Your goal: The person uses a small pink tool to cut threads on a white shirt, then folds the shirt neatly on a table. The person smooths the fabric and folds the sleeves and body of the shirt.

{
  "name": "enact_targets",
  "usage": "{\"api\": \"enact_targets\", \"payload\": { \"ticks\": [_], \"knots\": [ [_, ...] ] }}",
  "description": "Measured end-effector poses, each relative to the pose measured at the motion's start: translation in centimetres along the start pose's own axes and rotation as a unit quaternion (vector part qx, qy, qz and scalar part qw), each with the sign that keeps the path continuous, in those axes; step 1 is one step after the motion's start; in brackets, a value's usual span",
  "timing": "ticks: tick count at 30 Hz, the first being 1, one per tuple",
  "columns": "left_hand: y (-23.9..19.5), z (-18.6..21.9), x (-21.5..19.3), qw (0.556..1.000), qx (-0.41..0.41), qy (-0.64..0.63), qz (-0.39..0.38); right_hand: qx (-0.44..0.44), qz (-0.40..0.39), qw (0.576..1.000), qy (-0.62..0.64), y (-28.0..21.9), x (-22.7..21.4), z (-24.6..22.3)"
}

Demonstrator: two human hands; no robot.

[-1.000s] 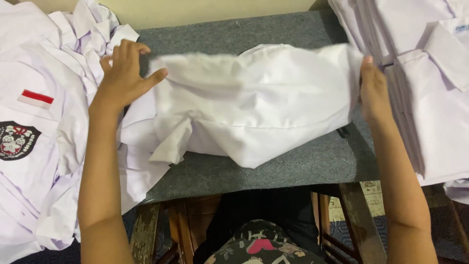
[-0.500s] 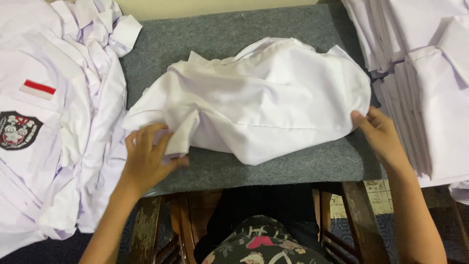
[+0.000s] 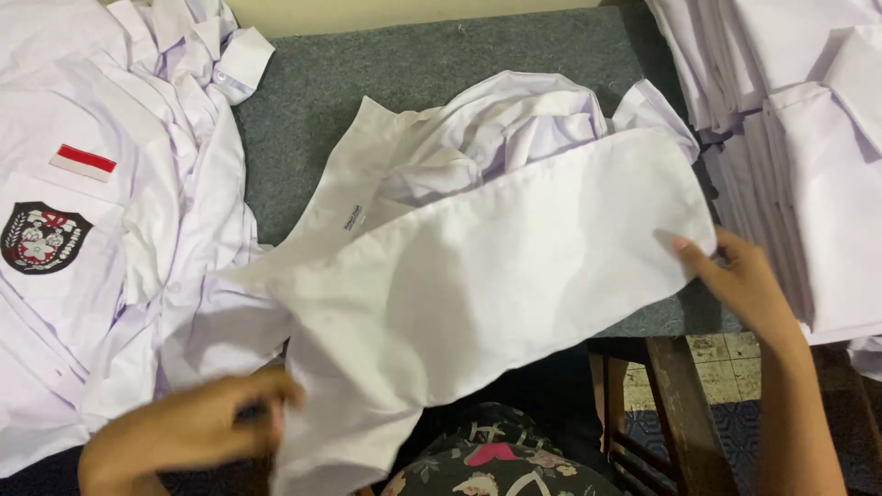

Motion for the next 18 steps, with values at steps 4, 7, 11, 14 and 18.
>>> {"api": "enact_targets", "payload": {
  "ticks": [4, 7, 11, 14, 18],
  "knots": [
    [2.5, 2.6, -4.2, 0.949, -0.188, -0.039, 0.251, 0.078, -0.029, 0.994, -0.070, 0.9, 2.0, -1.8],
    [5.9, 0.1, -3.9, 0.976, -0.143, 0.014, 0.165, 0.114, -0.035, 0.986, -0.118, 1.5, 2.8, -3.8],
    [9.8, 6.3, -4.2, 0.972, -0.126, -0.047, 0.193, 0.128, -0.068, 0.979, -0.142, 2.4, 3.9, -6.1],
    [11.6, 9.4, -4.5, 0.964, -0.112, -0.103, 0.217, 0.107, -0.060, 0.978, -0.169, 3.0, 4.6, -7.0],
    [16.2, 4.7, -4.1, 0.919, 0.033, -0.240, 0.312, 0.064, -0.036, 0.981, -0.181, 4.3, 5.5, -7.2]
  ]
}}
Point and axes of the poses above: each hand's wrist, its own y-axis towards the middle knuckle, its own x-axis out of the palm, z = x × y, the point moved 1 cm from there along y, towards the middle knuckle, and after that the axes turned 1 degree about -y, right-handed, at the moved point
